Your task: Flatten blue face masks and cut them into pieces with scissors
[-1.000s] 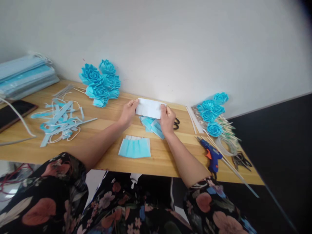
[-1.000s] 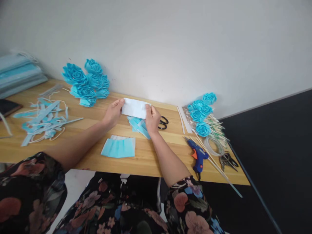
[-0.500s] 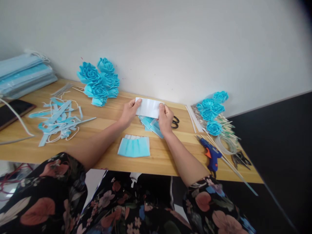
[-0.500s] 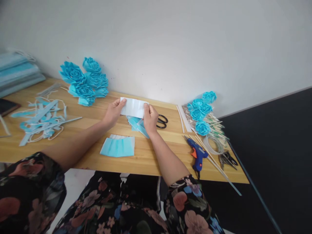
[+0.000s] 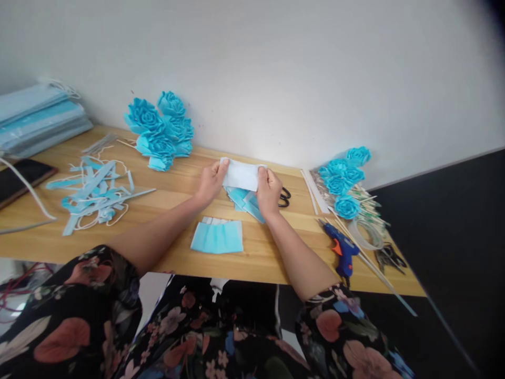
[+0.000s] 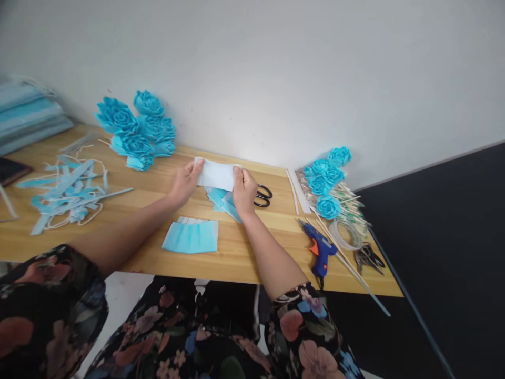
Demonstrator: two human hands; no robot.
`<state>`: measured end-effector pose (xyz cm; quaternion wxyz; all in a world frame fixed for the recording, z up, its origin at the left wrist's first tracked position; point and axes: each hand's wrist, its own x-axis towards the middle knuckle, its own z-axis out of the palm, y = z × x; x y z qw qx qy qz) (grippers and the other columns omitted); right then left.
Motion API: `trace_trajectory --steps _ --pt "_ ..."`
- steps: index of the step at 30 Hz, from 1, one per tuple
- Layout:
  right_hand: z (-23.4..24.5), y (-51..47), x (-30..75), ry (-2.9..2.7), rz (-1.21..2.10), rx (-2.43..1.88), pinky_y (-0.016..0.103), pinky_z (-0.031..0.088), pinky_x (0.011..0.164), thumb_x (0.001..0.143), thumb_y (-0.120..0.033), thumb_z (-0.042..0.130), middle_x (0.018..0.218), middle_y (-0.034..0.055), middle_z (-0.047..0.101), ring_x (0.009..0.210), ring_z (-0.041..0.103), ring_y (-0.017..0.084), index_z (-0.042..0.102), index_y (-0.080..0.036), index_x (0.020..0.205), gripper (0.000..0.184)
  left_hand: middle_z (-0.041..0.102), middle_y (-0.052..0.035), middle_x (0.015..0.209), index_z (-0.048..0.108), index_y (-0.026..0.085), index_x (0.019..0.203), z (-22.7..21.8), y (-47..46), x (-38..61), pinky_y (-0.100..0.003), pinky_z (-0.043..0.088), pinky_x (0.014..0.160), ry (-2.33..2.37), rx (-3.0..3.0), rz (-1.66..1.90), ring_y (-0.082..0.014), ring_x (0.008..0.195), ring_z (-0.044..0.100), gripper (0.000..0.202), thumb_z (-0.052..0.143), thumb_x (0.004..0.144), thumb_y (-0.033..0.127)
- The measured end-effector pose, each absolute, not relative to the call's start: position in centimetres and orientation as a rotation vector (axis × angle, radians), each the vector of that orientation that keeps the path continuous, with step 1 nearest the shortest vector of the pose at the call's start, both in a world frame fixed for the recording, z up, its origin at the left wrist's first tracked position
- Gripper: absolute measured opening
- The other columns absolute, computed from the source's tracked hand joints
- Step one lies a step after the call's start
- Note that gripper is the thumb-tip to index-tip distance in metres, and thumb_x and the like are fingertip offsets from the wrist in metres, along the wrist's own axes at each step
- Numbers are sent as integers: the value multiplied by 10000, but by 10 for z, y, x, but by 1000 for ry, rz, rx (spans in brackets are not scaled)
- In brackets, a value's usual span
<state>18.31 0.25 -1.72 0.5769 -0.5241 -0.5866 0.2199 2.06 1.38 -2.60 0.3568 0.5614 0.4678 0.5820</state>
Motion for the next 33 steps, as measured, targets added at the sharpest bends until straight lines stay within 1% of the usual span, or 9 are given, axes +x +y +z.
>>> trace_trajectory --steps 4,9,14,19,23,29,31,33 --pt "-16 4 184 -1359 496 -1217 258 301 561 942 -523 454 553 -60 327 560 349 105 330 -233 612 457 360 25 569 407 190 619 -25 15 18 -253 257 509 1283 1504 1505 -98 545 344 462 467 934 523" --pt "-13 3 184 -1362 493 -1205 263 313 574 953 -513 436 572 -54 341 571 362 108 335 -233 618 449 351 25 562 395 190 601 -24 16 16 -264 248 527 1399 1555 1496 -104 555 336 453 464 949 471" --pt "-14 3 185 -1391 489 -1195 263 315 563 946 -548 435 565 -52 334 576 370 115 329 -237 625 459 370 26 569 457 186 628 -22 15 15 -256 263 531 1395 1531 1495 -108 562 347 414 480 946 450" --pt "-18 2 185 -1417 516 -1185 257 330 549 924 -603 446 523 -59 340 534 369 110 318 -240 613 495 357 28 565 455 180 601 -18 15 13 -243 247 508 1335 1489 1520 -100 553 334 401 545 909 421" --pt "-19 1 184 -1384 562 -1200 253 356 532 922 -618 437 477 -73 334 473 388 104 329 -242 612 500 353 28 557 453 176 580 -19 17 13 -233 234 474 1296 1439 1551 -91 533 332 425 590 880 444" --pt "-20 0 183 -1352 575 -1202 249 367 522 930 -611 425 480 -73 357 461 404 96 337 -237 614 498 435 24 535 513 181 653 -23 15 16 -202 357 431 1181 1299 1494 -98 480 455 475 556 871 602" --pt "-20 0 182 -1350 581 -1202 249 361 516 927 -607 437 483 -74 361 458 411 95 344 -235 612 496 450 21 526 517 179 647 -24 14 17 -199 371 431 1159 1311 1491 -96 475 465 491 559 863 618" --pt "-20 -1 182 -1348 586 -1203 250 351 507 922 -606 451 485 -74 367 454 413 95 353 -233 610 495 476 20 539 550 171 672 -25 15 17 -199 379 432 1157 1310 1468 -96 479 471 466 598 841 603"
